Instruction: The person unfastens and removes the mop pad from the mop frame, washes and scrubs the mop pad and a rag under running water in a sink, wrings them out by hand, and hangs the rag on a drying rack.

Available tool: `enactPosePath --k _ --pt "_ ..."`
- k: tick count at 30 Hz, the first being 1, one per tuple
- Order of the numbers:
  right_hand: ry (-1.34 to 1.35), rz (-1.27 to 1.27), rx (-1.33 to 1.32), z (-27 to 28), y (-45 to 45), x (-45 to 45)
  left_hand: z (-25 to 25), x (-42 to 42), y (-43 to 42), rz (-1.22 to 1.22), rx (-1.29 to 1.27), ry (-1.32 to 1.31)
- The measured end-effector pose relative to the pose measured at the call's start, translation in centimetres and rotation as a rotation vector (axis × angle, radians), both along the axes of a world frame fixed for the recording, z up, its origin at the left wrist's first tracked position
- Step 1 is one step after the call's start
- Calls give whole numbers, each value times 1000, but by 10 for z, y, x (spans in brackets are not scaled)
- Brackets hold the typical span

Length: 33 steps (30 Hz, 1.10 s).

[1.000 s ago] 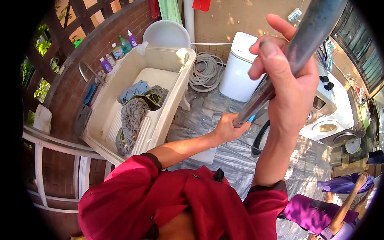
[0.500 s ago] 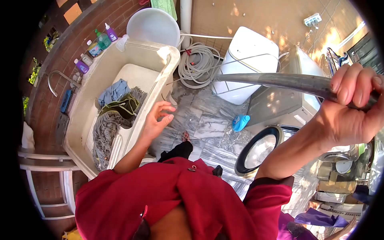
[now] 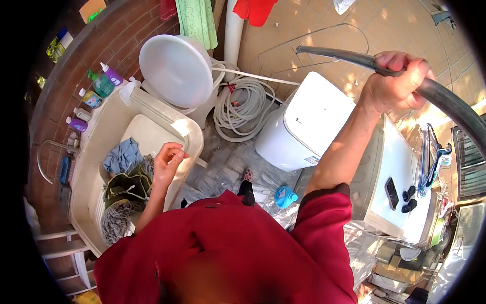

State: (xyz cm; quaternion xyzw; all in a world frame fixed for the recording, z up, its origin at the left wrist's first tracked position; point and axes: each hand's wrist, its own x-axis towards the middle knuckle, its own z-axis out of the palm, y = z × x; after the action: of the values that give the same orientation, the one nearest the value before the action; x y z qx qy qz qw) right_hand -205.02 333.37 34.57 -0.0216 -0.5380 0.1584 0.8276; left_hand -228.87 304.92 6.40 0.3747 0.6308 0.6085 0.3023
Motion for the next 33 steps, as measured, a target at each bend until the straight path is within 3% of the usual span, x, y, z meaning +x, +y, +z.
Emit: enactPosePath --k 1,3,4,5,7,12,14,19,21,23,24,28,29,30,33 --pt "-19 84 32 -15 34 -8 -4 -5 11 37 -3 -23" --pt "-102 167 -144 -59 114 -24 -10 -12 29 120 -26 -42" --pt "-301 90 -302 -81 143 -33 -14 -15 38 158 -58 -28" --pt "-424 250 -335 -111 195 -35 -18 -18 50 197 -50 -78" --pt "-725 292 -562 -141 241 -47 -19 -20 71 263 -80 -141" --pt "-981 436 -957 -274 360 -81 -15 -26 125 385 -128 -198" --pt "-929 460 -1031 -331 383 -89 -18 -29 137 444 -132 -194" --pt "-933 277 -1289 -386 422 -115 -21 -25 144 568 -215 -205" --pt "-971 143 -1383 -383 437 -140 -20 -23 144 593 -214 -160" --pt "-1125 228 -1315 -401 503 -151 -14 -18 137 648 -249 -156" --pt "-1087 200 -1275 -377 501 -166 -16 -15 132 680 -226 -191" --pt "-1186 -42 -1226 -389 601 -191 -20 0 109 773 -313 -136" --pt "-1239 2 -1161 -379 592 -188 -20 5 103 819 -300 -149" --pt "-1128 125 -1154 -400 605 -181 -20 8 94 845 -280 -162" --pt "-1052 482 -1192 -413 523 -146 -18 17 58 943 -340 -130"
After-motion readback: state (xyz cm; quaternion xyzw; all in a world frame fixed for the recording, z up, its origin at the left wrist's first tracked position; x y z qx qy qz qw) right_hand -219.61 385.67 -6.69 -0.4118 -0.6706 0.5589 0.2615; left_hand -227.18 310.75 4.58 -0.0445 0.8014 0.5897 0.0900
